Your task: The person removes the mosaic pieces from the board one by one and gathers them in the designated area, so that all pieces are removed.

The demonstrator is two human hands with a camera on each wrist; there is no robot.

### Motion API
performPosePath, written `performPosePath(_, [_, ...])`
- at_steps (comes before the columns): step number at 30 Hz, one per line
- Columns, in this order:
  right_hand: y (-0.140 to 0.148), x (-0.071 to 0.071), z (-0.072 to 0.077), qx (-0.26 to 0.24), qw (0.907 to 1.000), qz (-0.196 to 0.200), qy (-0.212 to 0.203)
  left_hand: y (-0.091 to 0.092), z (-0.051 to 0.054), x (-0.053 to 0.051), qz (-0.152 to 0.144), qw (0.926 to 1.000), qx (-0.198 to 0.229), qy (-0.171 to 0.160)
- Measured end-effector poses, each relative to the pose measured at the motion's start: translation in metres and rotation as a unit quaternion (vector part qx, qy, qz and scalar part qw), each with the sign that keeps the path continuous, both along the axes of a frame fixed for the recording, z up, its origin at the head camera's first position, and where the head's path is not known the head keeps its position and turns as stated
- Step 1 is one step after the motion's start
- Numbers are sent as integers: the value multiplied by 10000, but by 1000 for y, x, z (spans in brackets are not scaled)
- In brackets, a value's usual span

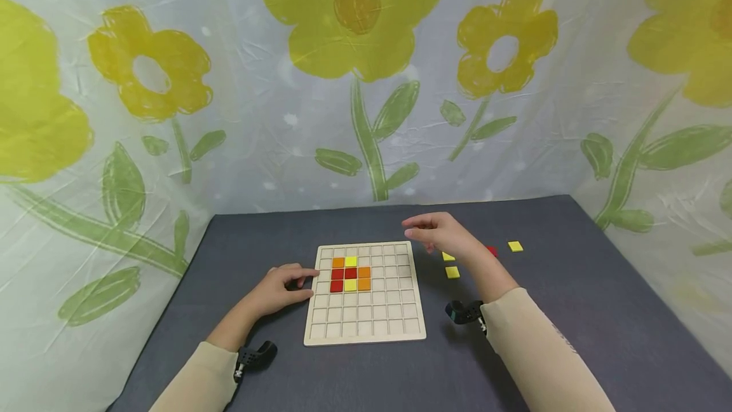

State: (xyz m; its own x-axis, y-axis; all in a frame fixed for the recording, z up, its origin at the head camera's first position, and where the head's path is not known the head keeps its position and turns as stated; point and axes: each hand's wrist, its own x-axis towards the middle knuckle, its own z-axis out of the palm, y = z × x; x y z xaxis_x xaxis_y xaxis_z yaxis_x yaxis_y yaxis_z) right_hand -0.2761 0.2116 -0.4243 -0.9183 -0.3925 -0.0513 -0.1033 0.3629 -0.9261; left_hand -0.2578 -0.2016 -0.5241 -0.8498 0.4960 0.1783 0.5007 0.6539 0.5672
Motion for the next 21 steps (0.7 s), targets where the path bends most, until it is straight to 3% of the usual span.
performPosePath(14, [-38, -3, -5, -111, 9990, 394, -174, 0, -1, 1, 6, 10000, 22, 51])
performPosePath(21, [-56, -4, -16, -8, 9981, 580, -213, 1, 1, 2, 86, 10000, 11, -48])
